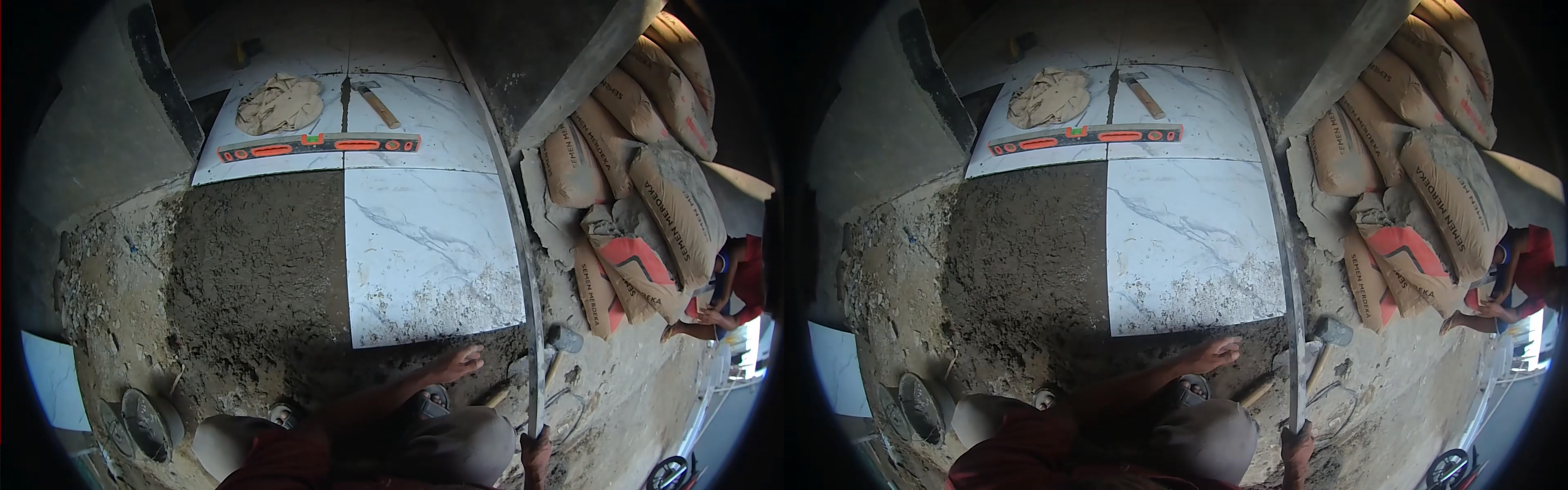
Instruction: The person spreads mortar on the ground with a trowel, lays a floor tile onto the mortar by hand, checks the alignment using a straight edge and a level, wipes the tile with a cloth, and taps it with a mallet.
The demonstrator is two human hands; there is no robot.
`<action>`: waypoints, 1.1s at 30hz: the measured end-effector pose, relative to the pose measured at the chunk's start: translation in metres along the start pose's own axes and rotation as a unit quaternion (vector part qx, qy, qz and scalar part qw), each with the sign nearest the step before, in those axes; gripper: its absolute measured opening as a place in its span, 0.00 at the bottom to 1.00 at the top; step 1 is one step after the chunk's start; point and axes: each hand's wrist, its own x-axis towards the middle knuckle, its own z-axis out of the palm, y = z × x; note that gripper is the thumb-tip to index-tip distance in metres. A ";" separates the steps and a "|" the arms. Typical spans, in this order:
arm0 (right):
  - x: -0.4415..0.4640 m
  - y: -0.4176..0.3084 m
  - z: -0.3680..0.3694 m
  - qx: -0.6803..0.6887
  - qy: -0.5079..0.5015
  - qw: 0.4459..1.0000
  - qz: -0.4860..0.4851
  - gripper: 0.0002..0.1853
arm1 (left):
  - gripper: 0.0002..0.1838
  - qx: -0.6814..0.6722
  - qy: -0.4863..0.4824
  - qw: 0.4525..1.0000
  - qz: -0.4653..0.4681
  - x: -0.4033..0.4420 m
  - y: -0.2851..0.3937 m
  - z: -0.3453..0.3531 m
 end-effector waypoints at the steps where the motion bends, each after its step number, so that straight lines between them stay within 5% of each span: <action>1: -0.009 0.017 0.007 -0.023 0.022 0.999 -0.008 0.21 | 0.33 0.014 -0.002 1.000 0.000 0.001 0.001 0.002; 9: -0.044 0.061 0.007 -0.045 0.039 0.998 0.024 0.20 | 0.34 0.010 -0.011 1.000 0.004 0.009 -0.005 0.017; 11: -0.052 0.108 0.019 -0.204 0.012 0.978 -0.051 0.38 | 0.34 0.004 -0.011 1.000 0.002 0.011 -0.004 0.016; 17: -0.065 0.085 0.006 -0.159 -0.028 0.986 0.050 0.28 | 0.35 -0.071 -0.027 0.997 -0.004 0.008 0.006 0.009; 26: -0.081 0.079 0.001 -0.127 -0.055 0.979 0.152 0.30 | 0.35 -0.049 -0.042 0.998 -0.015 0.014 -0.004 0.015; 29: -0.062 0.101 0.013 -0.055 0.009 0.996 0.067 0.21 | 0.34 -0.036 -0.041 0.998 -0.009 0.014 -0.008 0.019; 33: -0.023 0.095 0.015 -0.047 0.006 0.997 0.068 0.21 | 0.33 -0.078 -0.034 0.996 -0.018 0.012 -0.001 0.013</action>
